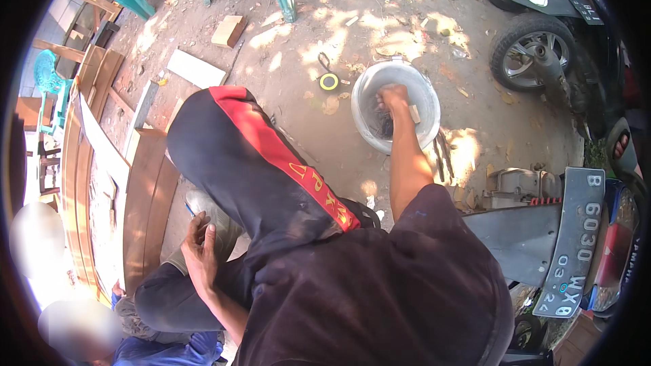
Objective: The person measures and marks a wooden board, then hammers a nail into a wooden frame while another person assists by holding the components.
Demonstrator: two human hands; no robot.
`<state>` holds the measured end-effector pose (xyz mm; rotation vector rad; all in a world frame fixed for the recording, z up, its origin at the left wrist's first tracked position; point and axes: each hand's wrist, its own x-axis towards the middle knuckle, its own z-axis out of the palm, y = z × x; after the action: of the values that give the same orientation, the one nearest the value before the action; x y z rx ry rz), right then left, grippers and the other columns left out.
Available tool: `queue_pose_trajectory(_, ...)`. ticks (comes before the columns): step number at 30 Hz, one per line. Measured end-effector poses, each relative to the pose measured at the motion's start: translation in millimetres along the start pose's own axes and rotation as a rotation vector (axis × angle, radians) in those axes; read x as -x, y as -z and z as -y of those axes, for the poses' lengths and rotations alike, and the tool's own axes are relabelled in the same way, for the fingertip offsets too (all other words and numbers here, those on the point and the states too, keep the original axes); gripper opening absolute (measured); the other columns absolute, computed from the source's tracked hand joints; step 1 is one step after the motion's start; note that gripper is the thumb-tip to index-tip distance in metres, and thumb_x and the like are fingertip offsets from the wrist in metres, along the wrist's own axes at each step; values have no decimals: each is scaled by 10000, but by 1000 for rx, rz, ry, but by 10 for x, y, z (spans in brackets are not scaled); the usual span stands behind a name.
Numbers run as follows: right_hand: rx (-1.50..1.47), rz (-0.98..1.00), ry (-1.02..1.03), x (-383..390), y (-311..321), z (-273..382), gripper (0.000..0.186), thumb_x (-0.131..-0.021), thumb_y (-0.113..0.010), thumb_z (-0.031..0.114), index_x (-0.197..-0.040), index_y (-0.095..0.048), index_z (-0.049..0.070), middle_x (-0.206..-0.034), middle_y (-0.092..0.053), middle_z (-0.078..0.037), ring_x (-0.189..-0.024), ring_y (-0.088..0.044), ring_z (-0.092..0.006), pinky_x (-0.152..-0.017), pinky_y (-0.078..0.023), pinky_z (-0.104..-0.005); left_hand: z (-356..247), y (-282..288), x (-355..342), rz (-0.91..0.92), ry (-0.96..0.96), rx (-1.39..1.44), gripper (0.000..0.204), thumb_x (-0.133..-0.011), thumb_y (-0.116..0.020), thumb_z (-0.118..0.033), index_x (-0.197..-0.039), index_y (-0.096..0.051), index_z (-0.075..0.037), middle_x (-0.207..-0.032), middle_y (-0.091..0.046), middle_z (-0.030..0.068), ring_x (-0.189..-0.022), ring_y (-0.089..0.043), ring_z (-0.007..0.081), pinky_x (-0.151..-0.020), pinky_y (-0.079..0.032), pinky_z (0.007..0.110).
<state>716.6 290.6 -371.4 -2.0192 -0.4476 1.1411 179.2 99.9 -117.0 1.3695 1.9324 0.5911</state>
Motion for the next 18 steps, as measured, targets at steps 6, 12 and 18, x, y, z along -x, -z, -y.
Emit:
queue_pose_trajectory(6, -121, 119, 673, 1797, -209, 1786, 202, -963, -742, 111, -1142, -749, 17, -952, -798, -86, -835, -708, -113, -695, -532, -259, -869, 617, -241, -13, -265, 166, 391, -938, -756, -122, -1295, -696, 26, -1114, -765, 168, -1012, -742, 229, -937, -562, 370)
queue_pose_trajectory(12, -123, 1016, 1210, 3446, -1647, 3367, 232, -913, -827, 208, -1054, -759, 36, -990, -753, -36, -872, -679, -78, -735, -517, -249, -1733, 1297, -1125, 24, -652, 65, 449, -960, -795, -274, -1316, -695, -19, -1157, -765, 115, -1075, -722, 185, -941, -577, 338)
queue_pose_trajectory(18, 18, 1278, 1025, 3992, -2863, 4043, 170, -898, -809, 176, -1003, -763, 51, -916, -741, -84, -888, -663, -153, -856, -534, -328, -1660, 1899, -1779, -172, -510, 306, 212, -979, -773, -166, -1104, -746, 4, -947, -781, 91, -835, -728, 145, -772, -602, 286)
